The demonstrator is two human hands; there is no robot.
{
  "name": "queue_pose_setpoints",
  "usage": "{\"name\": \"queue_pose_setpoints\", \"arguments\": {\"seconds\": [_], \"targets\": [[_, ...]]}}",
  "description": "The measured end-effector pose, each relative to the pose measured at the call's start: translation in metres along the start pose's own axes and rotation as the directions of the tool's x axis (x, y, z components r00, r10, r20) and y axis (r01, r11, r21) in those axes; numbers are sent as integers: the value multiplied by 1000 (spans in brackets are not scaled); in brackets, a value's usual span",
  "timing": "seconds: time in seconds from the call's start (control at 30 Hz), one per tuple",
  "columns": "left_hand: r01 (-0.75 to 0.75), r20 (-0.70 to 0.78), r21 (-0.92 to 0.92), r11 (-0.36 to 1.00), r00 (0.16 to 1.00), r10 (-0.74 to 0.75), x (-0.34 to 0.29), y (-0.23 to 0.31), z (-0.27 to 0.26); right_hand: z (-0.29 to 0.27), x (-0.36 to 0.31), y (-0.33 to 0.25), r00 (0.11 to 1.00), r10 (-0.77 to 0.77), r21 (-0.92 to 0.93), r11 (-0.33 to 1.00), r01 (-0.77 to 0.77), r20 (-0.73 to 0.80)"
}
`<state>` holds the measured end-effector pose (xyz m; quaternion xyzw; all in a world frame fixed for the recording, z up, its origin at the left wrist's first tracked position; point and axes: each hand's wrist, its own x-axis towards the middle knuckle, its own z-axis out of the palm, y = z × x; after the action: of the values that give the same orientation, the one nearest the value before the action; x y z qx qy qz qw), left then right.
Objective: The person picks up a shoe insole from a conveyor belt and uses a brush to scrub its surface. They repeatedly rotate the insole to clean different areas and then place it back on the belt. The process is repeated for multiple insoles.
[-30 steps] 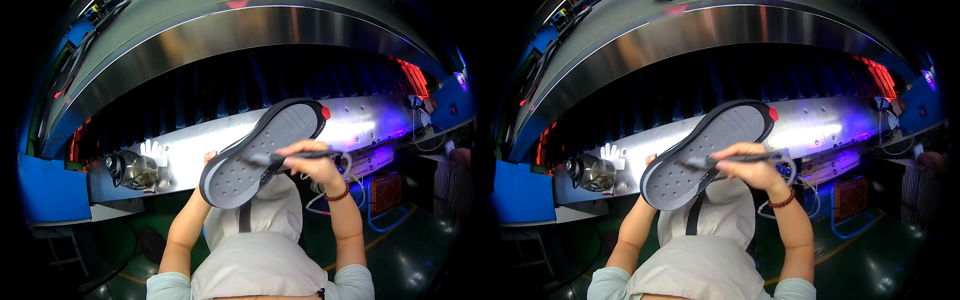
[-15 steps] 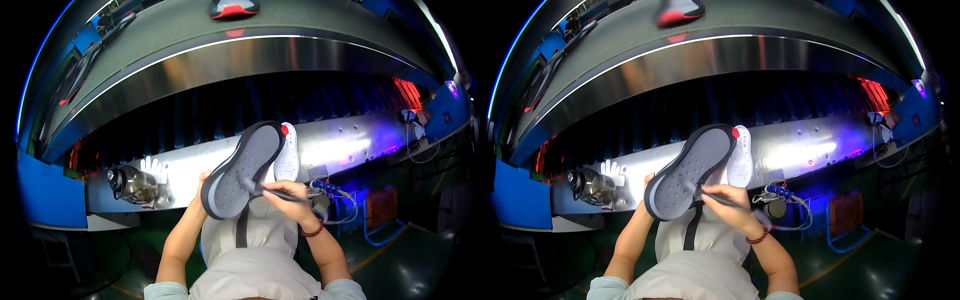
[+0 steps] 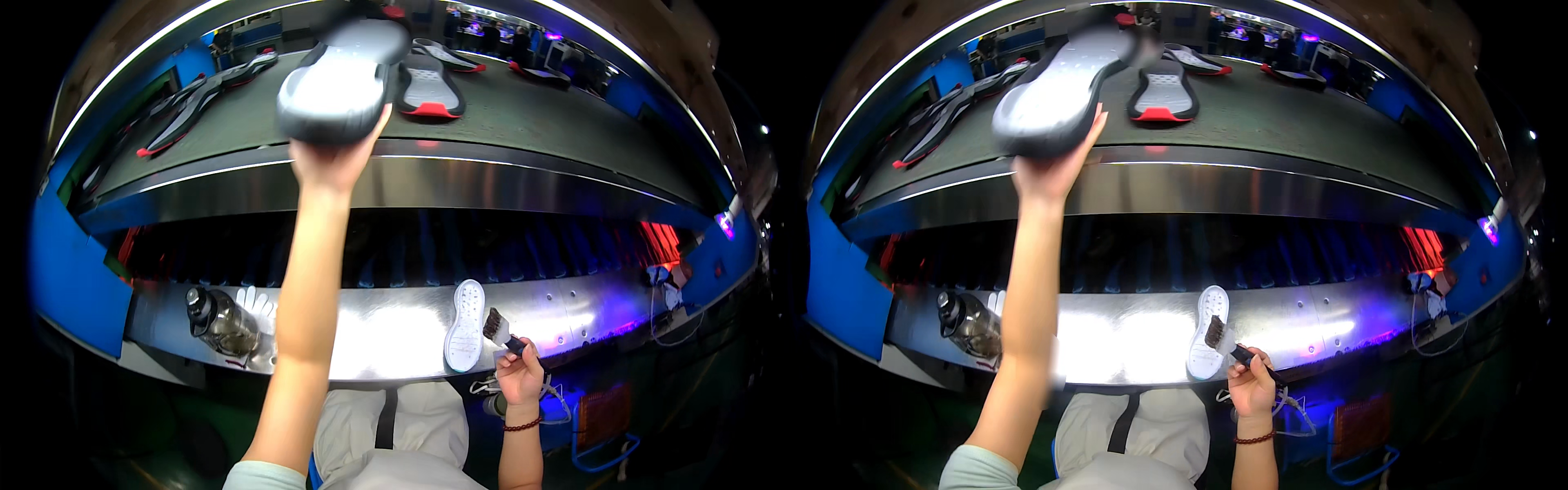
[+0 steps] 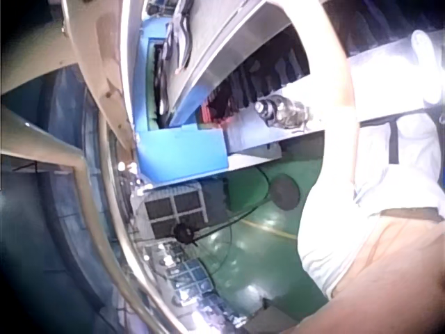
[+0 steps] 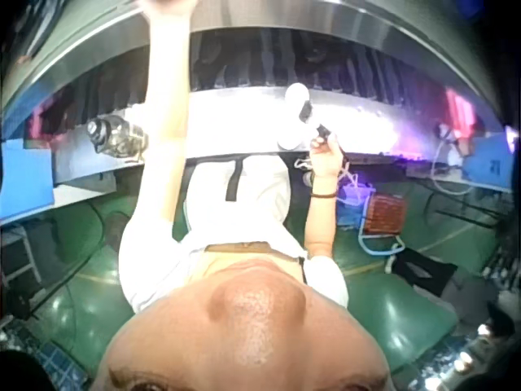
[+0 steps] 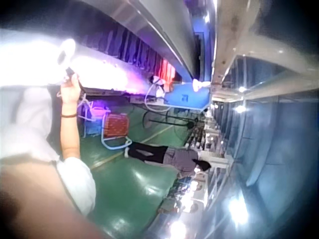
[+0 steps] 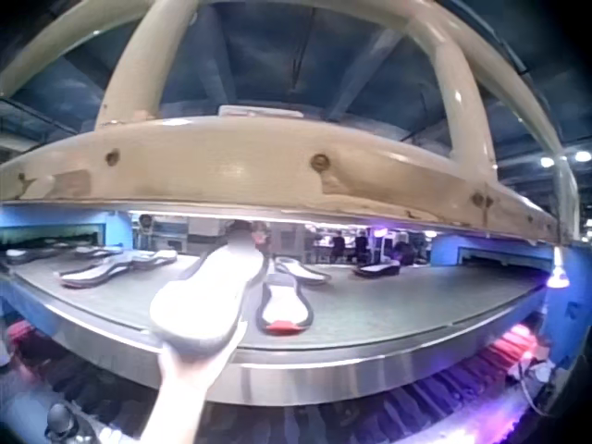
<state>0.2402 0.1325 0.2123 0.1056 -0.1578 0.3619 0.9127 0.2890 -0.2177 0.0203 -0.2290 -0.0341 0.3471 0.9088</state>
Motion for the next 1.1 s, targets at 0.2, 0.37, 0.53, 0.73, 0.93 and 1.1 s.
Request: {"name": "queue_pose_setpoints", "arguments": {"seconds": [0.2,0.37,0.53,0.73,0.93,1.1], "targets": [[15,-226,438,899,970,94,4,-49,1,-13,-3,1,994,-13,-36,999,10,-108],[-457,554,751,-477,829,79,38,-53,-17,-27,-4,0,989,-39,-140,990,19,-143],[-295,331,516,-804,935,-130,46,-46,-7,-19,0,8,984,-104,-259,964,64,-142],[-665,810,350,-660,569,-143,8,-43,6,-7,0,8,972,-153,-315,945,91,-178],[-94,-128,673,734,962,241,-78,-31,5,-18,-4,-3,930,-222,-356,928,109,-293],[216,-87,728,651,970,-226,-126,11,-46,-6,-1,-8,914,-283,-423,895,143,-290]]}}
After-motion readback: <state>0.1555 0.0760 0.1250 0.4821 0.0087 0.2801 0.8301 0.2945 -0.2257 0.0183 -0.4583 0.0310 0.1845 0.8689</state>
